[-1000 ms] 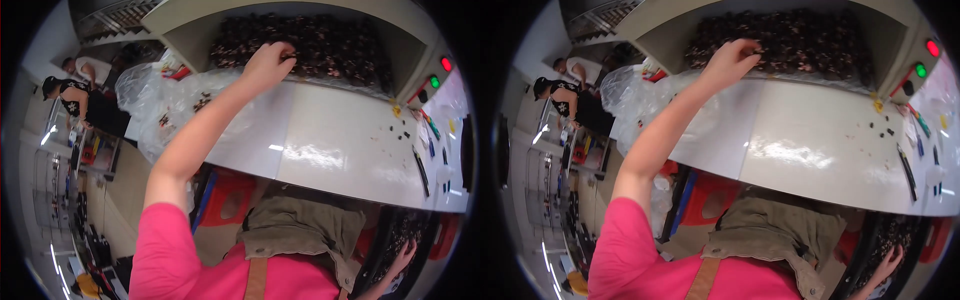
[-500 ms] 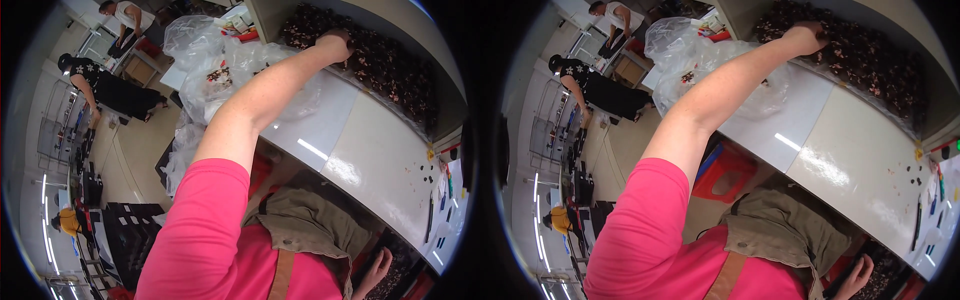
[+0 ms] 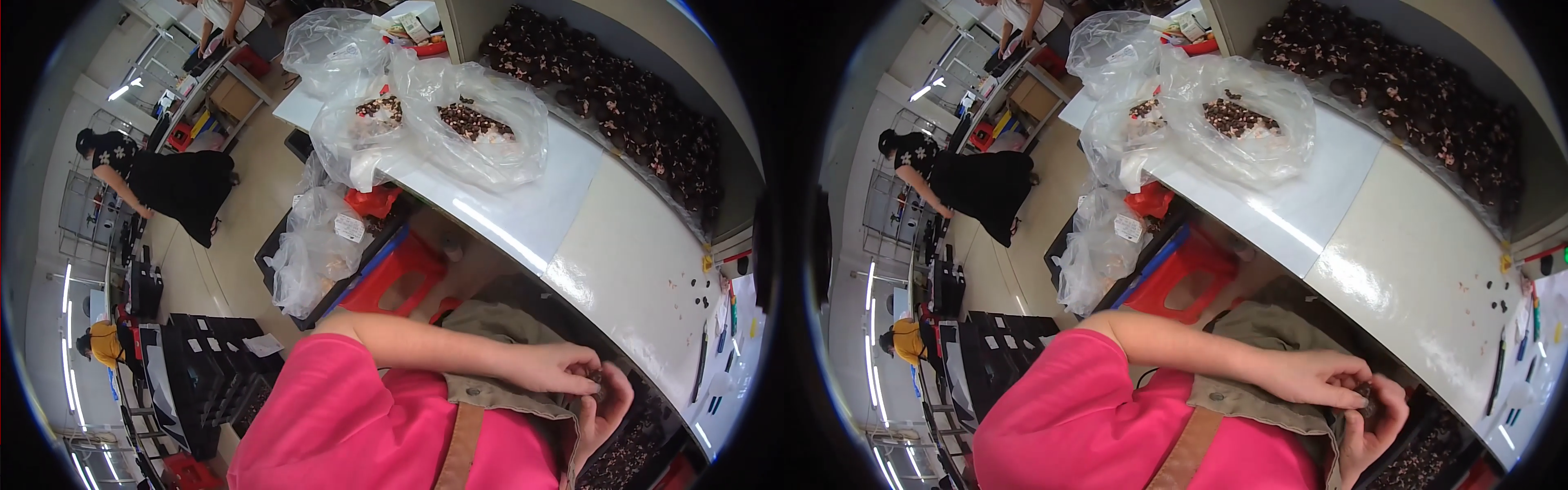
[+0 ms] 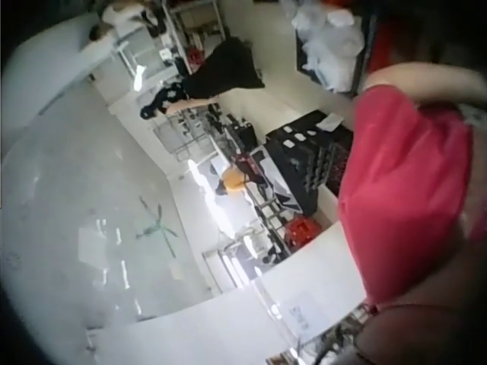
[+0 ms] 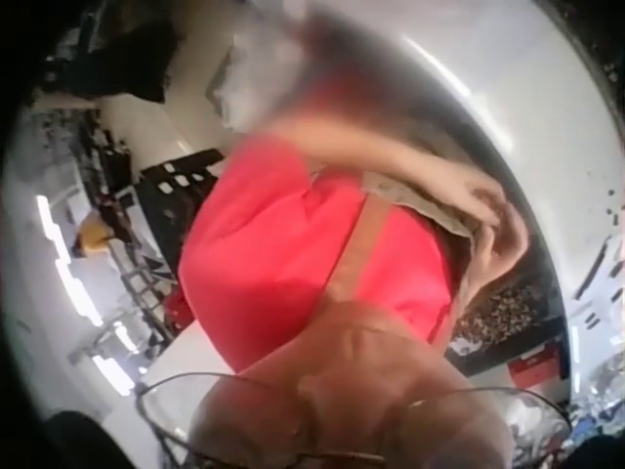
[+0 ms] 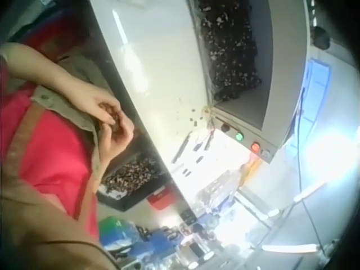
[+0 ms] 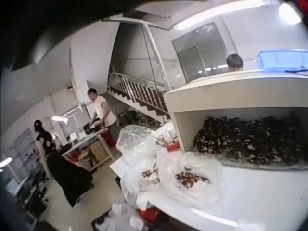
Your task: Cleaning and detailing small plastic doll heads using a brush and liquid dispenser.
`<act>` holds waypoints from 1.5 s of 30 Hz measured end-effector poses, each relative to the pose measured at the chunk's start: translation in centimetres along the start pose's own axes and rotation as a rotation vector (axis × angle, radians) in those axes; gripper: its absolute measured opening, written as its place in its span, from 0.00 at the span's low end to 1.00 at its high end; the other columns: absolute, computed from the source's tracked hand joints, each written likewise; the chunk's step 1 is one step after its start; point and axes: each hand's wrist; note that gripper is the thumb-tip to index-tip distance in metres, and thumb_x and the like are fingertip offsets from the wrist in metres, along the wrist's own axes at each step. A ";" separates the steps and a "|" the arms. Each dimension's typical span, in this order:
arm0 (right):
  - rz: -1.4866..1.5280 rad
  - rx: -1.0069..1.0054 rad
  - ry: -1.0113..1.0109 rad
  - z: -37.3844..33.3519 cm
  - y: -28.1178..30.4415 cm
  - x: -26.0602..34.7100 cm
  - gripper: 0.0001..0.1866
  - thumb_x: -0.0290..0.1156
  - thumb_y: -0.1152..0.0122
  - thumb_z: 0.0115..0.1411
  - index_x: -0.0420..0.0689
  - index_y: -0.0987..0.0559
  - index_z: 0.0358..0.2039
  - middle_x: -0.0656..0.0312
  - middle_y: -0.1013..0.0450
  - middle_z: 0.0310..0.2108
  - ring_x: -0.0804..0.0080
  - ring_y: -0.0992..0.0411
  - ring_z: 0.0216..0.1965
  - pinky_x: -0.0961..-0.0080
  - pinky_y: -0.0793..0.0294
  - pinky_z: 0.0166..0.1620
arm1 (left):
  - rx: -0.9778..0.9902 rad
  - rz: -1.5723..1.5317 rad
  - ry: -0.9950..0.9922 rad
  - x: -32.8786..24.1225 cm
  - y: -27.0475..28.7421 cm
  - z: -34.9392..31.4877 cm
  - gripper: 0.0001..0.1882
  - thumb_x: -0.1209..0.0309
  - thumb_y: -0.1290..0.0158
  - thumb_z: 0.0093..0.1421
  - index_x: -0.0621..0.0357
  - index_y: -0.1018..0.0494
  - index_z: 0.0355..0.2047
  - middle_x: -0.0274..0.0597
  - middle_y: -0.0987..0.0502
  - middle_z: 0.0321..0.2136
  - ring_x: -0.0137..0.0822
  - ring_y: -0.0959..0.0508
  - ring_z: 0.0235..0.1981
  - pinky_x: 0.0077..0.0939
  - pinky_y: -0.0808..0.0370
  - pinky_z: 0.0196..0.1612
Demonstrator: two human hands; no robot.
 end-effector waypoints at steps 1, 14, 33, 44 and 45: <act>-0.034 0.067 0.053 0.1 0.3 -0.4 0.23 0.33 0.36 0.54 0.39 0.33 0.46 0.53 0.34 0.48 0.64 0.37 0.50 0.70 0.38 0.53 | -0.005 -0.178 -0.006 0.6 -0.6 0.0 0.19 0.59 0.50 0.62 0.64 0.33 0.44 0.35 0.27 0.32 0.23 0.29 0.33 0.18 0.29 0.36; 0.022 -0.017 -0.279 0.7 -2.5 1.2 0.20 0.18 0.44 0.53 0.41 0.36 0.46 0.56 0.30 0.40 0.72 0.32 0.42 0.81 0.35 0.46 | -0.181 -0.388 0.145 3.2 1.2 -2.9 0.19 0.60 0.53 0.65 0.62 0.34 0.48 0.37 0.28 0.40 0.25 0.27 0.40 0.17 0.29 0.42; -0.128 0.588 0.063 12.6 -20.5 2.5 0.12 0.27 0.48 0.62 0.40 0.29 0.46 0.69 0.36 0.31 0.86 0.40 0.30 0.89 0.40 0.33 | -1.129 -0.208 0.740 39.3 -6.4 -23.2 0.26 0.50 0.63 0.62 0.56 0.31 0.49 0.58 0.27 0.45 0.55 0.26 0.46 0.40 0.30 0.48; -0.133 0.650 0.192 13.8 -18.6 2.1 0.11 0.26 0.42 0.57 0.39 0.26 0.41 0.66 0.33 0.26 0.84 0.38 0.24 0.87 0.36 0.28 | -1.131 -0.034 0.776 32.8 -4.2 -20.6 0.24 0.50 0.56 0.59 0.53 0.26 0.47 0.53 0.24 0.42 0.49 0.25 0.45 0.35 0.30 0.49; -0.129 0.654 0.201 13.6 -18.7 1.9 0.11 0.26 0.42 0.57 0.39 0.26 0.41 0.67 0.33 0.26 0.84 0.37 0.24 0.87 0.36 0.28 | -1.227 -0.071 0.762 33.0 -4.5 -20.2 0.23 0.52 0.54 0.59 0.53 0.26 0.46 0.52 0.24 0.41 0.48 0.24 0.45 0.35 0.30 0.48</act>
Point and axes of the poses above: each hand's wrist, its own z-axis towards the middle knuckle, its own y-axis out of the back of the hand, x = y × z
